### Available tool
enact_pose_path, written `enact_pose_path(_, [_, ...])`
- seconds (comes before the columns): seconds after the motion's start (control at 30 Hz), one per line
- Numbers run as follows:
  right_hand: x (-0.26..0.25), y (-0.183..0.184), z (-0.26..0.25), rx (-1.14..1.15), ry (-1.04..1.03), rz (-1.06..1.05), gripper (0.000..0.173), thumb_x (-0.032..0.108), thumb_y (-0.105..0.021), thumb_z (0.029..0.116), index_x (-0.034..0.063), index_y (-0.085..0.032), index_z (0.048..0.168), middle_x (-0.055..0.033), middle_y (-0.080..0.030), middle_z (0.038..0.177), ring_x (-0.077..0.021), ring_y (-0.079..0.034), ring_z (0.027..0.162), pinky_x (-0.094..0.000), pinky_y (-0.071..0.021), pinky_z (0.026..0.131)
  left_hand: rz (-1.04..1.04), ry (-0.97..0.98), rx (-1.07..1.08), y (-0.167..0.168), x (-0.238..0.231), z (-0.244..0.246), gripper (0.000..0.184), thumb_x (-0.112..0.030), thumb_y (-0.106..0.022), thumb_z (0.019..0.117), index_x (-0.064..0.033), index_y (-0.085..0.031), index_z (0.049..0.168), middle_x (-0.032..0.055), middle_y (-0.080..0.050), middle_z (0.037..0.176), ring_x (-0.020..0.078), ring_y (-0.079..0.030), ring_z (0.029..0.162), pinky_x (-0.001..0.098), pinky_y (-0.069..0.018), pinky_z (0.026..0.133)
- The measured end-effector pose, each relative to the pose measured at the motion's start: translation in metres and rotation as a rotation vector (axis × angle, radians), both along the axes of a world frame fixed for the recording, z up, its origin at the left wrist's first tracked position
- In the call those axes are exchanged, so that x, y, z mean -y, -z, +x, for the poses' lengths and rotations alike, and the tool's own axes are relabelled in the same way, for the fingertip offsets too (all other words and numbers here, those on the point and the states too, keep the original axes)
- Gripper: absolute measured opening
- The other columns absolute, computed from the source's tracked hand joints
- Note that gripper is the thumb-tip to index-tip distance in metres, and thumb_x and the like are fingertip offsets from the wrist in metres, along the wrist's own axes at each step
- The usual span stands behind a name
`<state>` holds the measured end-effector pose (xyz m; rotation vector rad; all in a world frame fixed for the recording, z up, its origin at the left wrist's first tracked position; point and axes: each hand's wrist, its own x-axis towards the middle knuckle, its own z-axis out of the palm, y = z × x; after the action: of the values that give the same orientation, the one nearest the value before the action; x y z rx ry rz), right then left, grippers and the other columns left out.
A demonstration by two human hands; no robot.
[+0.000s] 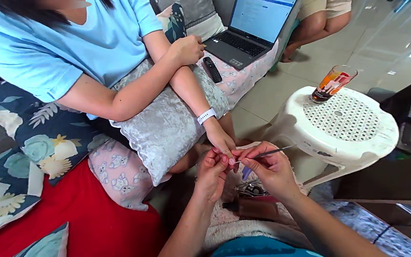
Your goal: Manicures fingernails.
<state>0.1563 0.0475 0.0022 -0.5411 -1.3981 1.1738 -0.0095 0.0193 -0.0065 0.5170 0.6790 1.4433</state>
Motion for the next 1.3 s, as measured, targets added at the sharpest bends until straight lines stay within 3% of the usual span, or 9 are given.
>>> enact_pose_path(0.13, [-0.003, 0.003, -0.003, -0.003, 0.051, -0.053, 0.011, -0.002, -0.068, 0.093, 0.0038, -0.061, 0.1, -0.01, -0.076, 0.099, -0.0173, -0.075, 0.092, -0.0293, -0.0627, 0.081, -0.006, 0.003, 0.004, 0.001, 0.0, 0.001, 0.021, 0.008, -0.06, 0.0932, -0.0022, -0.058, 0.111, 0.0103, -0.071, 0.094, 0.0156, -0.071, 0.081, 0.0309, -0.0606, 0.078])
enact_pose_path(0.27, [0.003, 0.007, -0.004, -0.082, 0.021, -0.067, 0.011, -0.002, -0.068, 0.0935, 0.0045, -0.061, 0.1, -0.0131, -0.076, 0.1, -0.0231, -0.075, 0.099, -0.0354, -0.0626, 0.089, -0.003, 0.019, 0.035, 0.002, 0.001, -0.001, 0.021, 0.007, -0.061, 0.093, -0.003, -0.06, 0.111, 0.0105, -0.071, 0.096, 0.0165, -0.071, 0.083, 0.0317, -0.0604, 0.08])
enact_pose_path(0.43, [0.0, 0.009, -0.008, -0.088, 0.06, -0.123, 0.013, -0.005, -0.067, 0.0926, 0.0037, -0.06, 0.101, -0.0116, -0.076, 0.098, -0.0194, -0.075, 0.093, -0.0317, -0.0629, 0.083, -0.036, 0.025, 0.031, 0.001, 0.002, 0.0, 0.022, 0.008, -0.057, 0.094, -0.0029, -0.058, 0.112, 0.0105, -0.071, 0.096, 0.0167, -0.071, 0.082, 0.0316, -0.0607, 0.08])
enact_pose_path(0.57, [0.005, 0.009, -0.007, -0.142, 0.02, -0.144, 0.012, -0.003, -0.066, 0.0944, 0.0037, -0.06, 0.101, -0.015, -0.075, 0.1, -0.0239, -0.075, 0.097, -0.0363, -0.0629, 0.087, -0.027, 0.043, 0.066, 0.0, 0.002, -0.003, 0.02, 0.007, -0.059, 0.0944, -0.0028, -0.059, 0.112, 0.0118, -0.071, 0.097, 0.018, -0.072, 0.083, 0.0325, -0.0609, 0.081])
enact_pose_path(0.77, [0.004, 0.01, -0.011, -0.153, 0.048, -0.18, 0.013, -0.005, -0.066, 0.0933, 0.0043, -0.059, 0.1, -0.0127, -0.075, 0.099, -0.0207, -0.075, 0.093, -0.034, -0.0629, 0.084, -0.045, 0.054, 0.052, 0.0, 0.002, -0.004, 0.021, 0.008, -0.056, 0.0954, -0.0031, -0.058, 0.113, 0.0114, -0.071, 0.097, 0.017, -0.071, 0.083, 0.0313, -0.061, 0.08])
enact_pose_path(0.9, [0.008, 0.009, -0.011, -0.145, 0.019, -0.129, 0.012, -0.002, -0.067, 0.0946, 0.0055, -0.06, 0.101, -0.014, -0.075, 0.101, -0.0241, -0.075, 0.098, -0.0367, -0.0632, 0.086, -0.044, 0.048, 0.073, -0.001, 0.003, -0.005, 0.022, 0.009, -0.057, 0.094, -0.0036, -0.058, 0.112, 0.0114, -0.072, 0.096, 0.0177, -0.072, 0.082, 0.0314, -0.0613, 0.079])
enact_pose_path(1.07, [0.001, 0.01, -0.014, -0.126, 0.056, -0.127, 0.015, -0.006, -0.066, 0.0928, 0.0041, -0.06, 0.101, -0.0118, -0.075, 0.098, -0.0197, -0.075, 0.091, -0.0333, -0.0631, 0.082, -0.034, 0.041, 0.047, 0.001, 0.003, -0.005, 0.023, 0.01, -0.056, 0.0944, -0.0049, -0.058, 0.112, 0.0108, -0.072, 0.097, 0.0172, -0.072, 0.082, 0.0309, -0.0612, 0.078])
enact_pose_path(1.2, [0.007, 0.002, -0.009, -0.022, 0.044, -0.053, 0.012, -0.001, -0.068, 0.0935, 0.0071, -0.062, 0.099, -0.0098, -0.075, 0.099, -0.0211, -0.075, 0.097, -0.0346, -0.0631, 0.088, -0.04, 0.034, -0.03, -0.001, 0.003, -0.008, 0.022, 0.009, -0.056, 0.0949, -0.0058, -0.058, 0.112, 0.0089, -0.072, 0.096, 0.0161, -0.071, 0.083, 0.0311, -0.0607, 0.079])
enact_pose_path(1.3, [0.005, 0.002, -0.01, 0.028, 0.058, -0.017, 0.014, -0.002, -0.067, 0.0932, 0.0076, -0.061, 0.1, -0.0088, -0.076, 0.099, -0.0186, -0.075, 0.096, -0.0306, -0.0629, 0.084, -0.044, 0.03, -0.076, -0.002, 0.002, -0.009, 0.021, 0.01, -0.056, 0.0949, -0.0054, -0.058, 0.108, 0.0076, -0.071, 0.094, 0.0147, -0.071, 0.081, 0.0302, -0.0608, 0.077])
